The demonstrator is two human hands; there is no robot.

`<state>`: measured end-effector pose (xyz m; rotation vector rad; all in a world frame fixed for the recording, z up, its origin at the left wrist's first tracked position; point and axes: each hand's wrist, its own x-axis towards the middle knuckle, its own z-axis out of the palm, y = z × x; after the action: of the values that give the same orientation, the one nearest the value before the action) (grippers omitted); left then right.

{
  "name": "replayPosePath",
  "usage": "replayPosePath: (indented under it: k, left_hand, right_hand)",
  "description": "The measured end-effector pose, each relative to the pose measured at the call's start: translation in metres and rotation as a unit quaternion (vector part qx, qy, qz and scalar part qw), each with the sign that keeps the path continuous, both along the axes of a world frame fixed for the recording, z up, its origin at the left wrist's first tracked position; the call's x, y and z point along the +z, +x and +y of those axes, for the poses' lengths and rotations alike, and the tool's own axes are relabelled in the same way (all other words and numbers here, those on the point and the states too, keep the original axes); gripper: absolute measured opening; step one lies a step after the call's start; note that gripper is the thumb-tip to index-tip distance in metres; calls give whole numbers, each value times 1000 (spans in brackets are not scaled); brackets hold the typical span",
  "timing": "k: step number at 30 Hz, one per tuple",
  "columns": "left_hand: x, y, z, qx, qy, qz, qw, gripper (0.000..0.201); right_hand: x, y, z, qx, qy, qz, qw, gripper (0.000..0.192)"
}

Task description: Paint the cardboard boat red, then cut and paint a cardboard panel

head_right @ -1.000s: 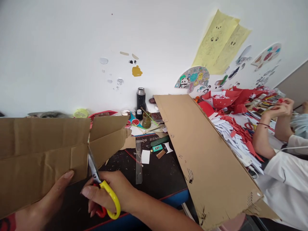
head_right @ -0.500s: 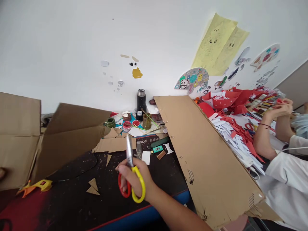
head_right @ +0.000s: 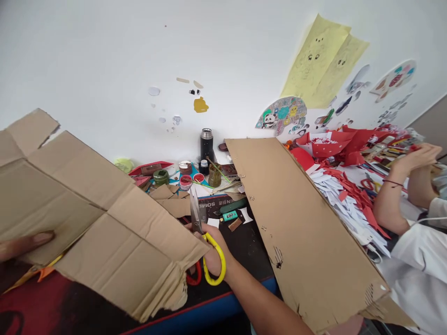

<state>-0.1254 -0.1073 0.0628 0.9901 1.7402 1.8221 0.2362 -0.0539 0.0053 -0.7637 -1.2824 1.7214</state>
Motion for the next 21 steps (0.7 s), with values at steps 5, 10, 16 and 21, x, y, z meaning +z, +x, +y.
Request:
replayPosePath:
  k: [5, 10, 16, 21]
  left_hand:
    - [13, -17, 7, 7, -123, 43, 991, 110]
    - [20, -3, 14, -27, -180, -3, 983, 83]
    - [20, 29, 27, -46, -164, -87, 982, 68]
    - [8, 42, 31, -8, -122, 133, 984, 65]
  right_hand:
    - [-11, 8, -4, 27, -52, 45, 997, 87]
    - [-6, 5, -8, 67, -47, -30, 996, 66]
    - [-1, -13, -10, -39, 66, -158, 984, 36]
    - [-5, -13, 2, -86, 72, -176, 978, 37]
